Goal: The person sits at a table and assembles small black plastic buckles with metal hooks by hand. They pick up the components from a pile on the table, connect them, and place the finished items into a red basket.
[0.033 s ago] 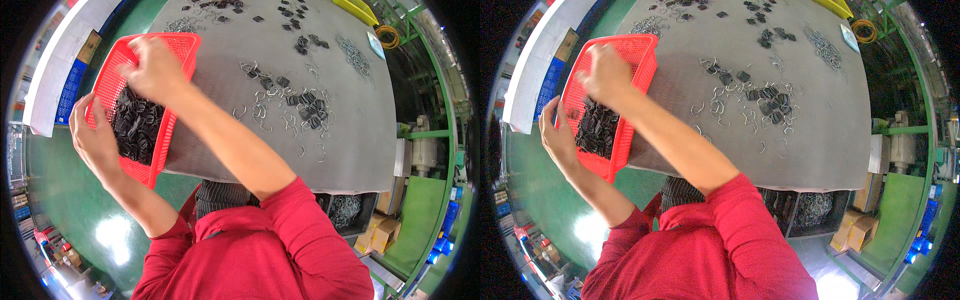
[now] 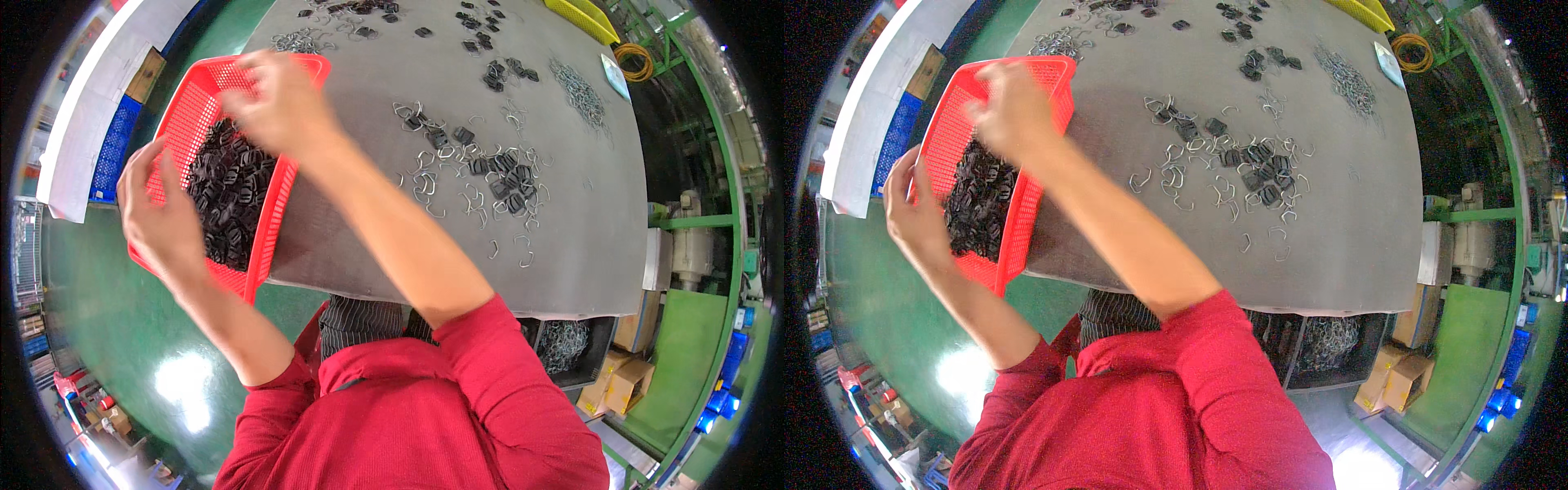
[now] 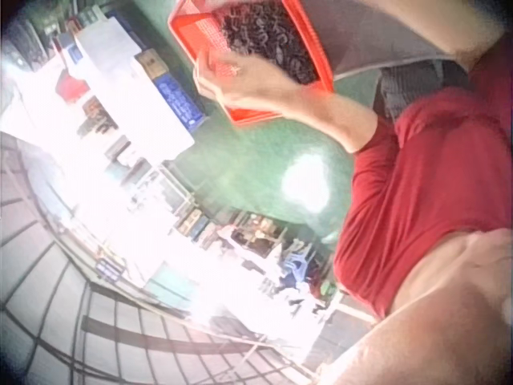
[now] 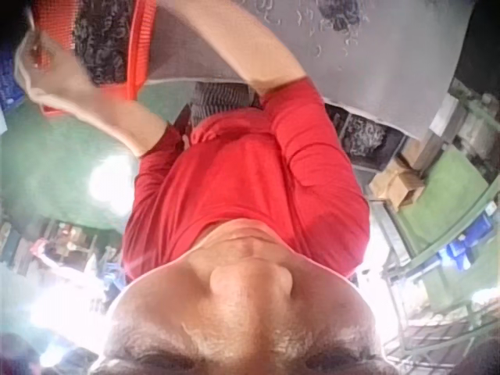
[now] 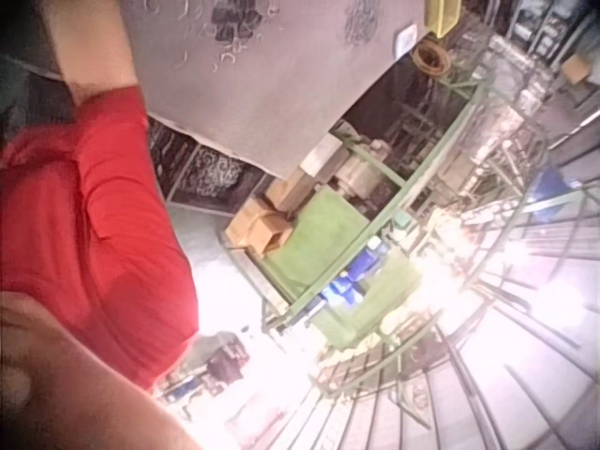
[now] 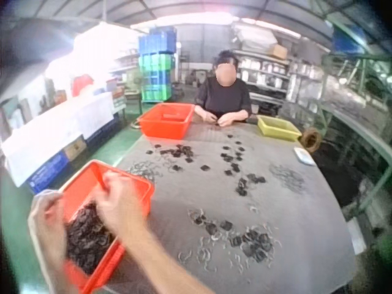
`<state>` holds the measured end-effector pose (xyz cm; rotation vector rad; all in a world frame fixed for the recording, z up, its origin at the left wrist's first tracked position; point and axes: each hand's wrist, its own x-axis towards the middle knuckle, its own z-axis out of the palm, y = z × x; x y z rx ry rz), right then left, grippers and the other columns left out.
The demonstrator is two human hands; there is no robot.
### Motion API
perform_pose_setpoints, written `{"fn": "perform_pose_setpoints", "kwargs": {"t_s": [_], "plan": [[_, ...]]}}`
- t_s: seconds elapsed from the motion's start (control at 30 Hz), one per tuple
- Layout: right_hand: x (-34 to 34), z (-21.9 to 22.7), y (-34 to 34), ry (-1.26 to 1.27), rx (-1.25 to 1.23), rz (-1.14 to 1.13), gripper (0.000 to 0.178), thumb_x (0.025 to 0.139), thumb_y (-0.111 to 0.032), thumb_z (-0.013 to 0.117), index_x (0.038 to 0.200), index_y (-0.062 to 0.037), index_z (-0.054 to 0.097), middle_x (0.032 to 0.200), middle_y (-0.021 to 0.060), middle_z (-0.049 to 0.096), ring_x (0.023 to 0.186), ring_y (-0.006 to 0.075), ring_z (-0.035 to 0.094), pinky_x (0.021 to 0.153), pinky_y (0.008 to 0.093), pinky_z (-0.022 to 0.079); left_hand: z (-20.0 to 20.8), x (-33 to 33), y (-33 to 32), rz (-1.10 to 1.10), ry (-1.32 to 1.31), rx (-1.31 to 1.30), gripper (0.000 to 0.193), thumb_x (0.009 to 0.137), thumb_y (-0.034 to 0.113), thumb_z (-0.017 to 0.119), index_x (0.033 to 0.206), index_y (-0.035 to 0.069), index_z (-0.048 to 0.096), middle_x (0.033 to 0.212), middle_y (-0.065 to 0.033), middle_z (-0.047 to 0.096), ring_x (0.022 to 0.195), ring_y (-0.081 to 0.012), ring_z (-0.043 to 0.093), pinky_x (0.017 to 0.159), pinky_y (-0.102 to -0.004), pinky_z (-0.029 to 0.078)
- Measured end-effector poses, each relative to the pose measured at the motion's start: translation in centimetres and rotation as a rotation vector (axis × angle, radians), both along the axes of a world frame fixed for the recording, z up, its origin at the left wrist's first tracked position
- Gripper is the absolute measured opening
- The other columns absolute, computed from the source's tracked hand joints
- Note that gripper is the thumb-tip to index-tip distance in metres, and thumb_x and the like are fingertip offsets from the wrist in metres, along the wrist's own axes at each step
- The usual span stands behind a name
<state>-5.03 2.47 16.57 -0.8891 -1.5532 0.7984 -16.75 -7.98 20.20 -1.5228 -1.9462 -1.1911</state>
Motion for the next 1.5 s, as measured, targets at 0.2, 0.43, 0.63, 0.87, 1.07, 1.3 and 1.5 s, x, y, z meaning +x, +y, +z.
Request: {"fn": "perform_pose_setpoints", "kwargs": {"t_s": [0.2, 0.43, 0.63, 0.87, 1.07, 1.3, 1.5], "plan": [[18.6, -11.0, 2.6, -0.856, -0.339, -0.496, 0.033, 0.072, -0.032, 0.070, 0.093, -0.0080, 0.063, 0.093, 0.0114, 0.062, 0.088, 0.0298, 0.061, 0.074, 0.0420, 0.048, -10.1, 11.8, 10.5, -0.497, -0.283, -0.406, 0.023, 0.079, 0.025, 0.067, 0.089, 0.005, 0.067, 0.092, -0.0140, 0.065, 0.083, -0.0281, 0.064, 0.074, -0.0360, 0.050], [23.5, -14.0, 2.1, -0.553, -0.552, -0.313, 0.026, 0.069, -0.020, 0.077, 0.086, -0.0043, 0.065, 0.091, 0.0107, 0.063, 0.085, 0.0239, 0.063, 0.075, 0.0344, 0.049, -18.0, 18.6, 16.4, -0.493, -0.127, -0.764, 0.037, 0.073, 0.028, 0.072, 0.098, 0.003, 0.063, 0.090, -0.0149, 0.065, 0.083, -0.0319, 0.062, 0.074, -0.0417, 0.048], [29.7, -14.2, 3.8, 0.280, -0.811, -0.088, 0.036, 0.076, -0.027, 0.073, 0.101, -0.0080, 0.057, 0.088, 0.0062, 0.063, 0.086, 0.0165, 0.063, 0.072, 0.0307, 0.049, -16.3, 14.4, 18.1, -0.906, -0.778, -0.987, 0.027, 0.079, 0.020, 0.069, 0.098, 0.001, 0.066, 0.075, -0.0013, 0.063, 0.069, -0.0081, 0.056, 0.060, -0.0234, 0.043], [28.0, -14.1, 5.8, -0.823, -0.654, -0.204, 0.042, 0.066, -0.038, 0.077, 0.093, -0.0078, 0.066, 0.088, 0.0128, 0.067, 0.086, 0.0255, 0.063, 0.077, 0.0368, 0.048, -14.2, 14.7, 17.9, -0.938, -0.941, -0.985, 0.022, 0.084, 0.020, 0.063, 0.101, 0.006, 0.067, 0.081, 0.0008, 0.063, 0.072, -0.0055, 0.054, 0.061, -0.0223, 0.042], [34.6, -11.0, 0.3, 0.430, -0.785, -0.027, 0.025, 0.075, -0.026, 0.071, 0.082, -0.0035, 0.066, 0.077, 0.0026, 0.063, 0.074, 0.0147, 0.059, 0.068, 0.0277, 0.046, -15.0, 16.7, 16.0, -1.067, -1.409, -1.019, 0.023, 0.089, 0.031, 0.056, 0.098, 0.010, 0.062, 0.078, 0.0033, 0.054, 0.071, -0.0063, 0.052, 0.056, -0.0218, 0.039], [33.7, -13.5, -1.3, -0.850, -0.633, -0.507, 0.038, 0.068, -0.035, 0.076, 0.086, -0.0040, 0.066, 0.087, 0.0134, 0.067, 0.088, 0.0274, 0.064, 0.076, 0.0385, 0.048, -18.1, 26.1, 11.2, -0.853, -0.163, -0.844, 0.032, 0.073, 0.034, 0.072, 0.086, 0.006, 0.064, 0.073, -0.0139, 0.064, 0.067, -0.0219, 0.062, 0.065, -0.0339, 0.046], [33.3, -13.3, -1.8, -0.812, -0.681, -0.479, 0.032, 0.067, -0.033, 0.075, 0.084, -0.0068, 0.066, 0.087, 0.0125, 0.068, 0.085, 0.0274, 0.064, 0.075, 0.0389, 0.049, -16.9, 21.6, 13.1, -1.210, -1.162, -1.119, 0.016, 0.083, 0.022, 0.066, 0.089, 0.009, 0.059, 0.074, 0.0015, 0.060, 0.070, -0.0093, 0.060, 0.053, -0.0210, 0.043]]}}
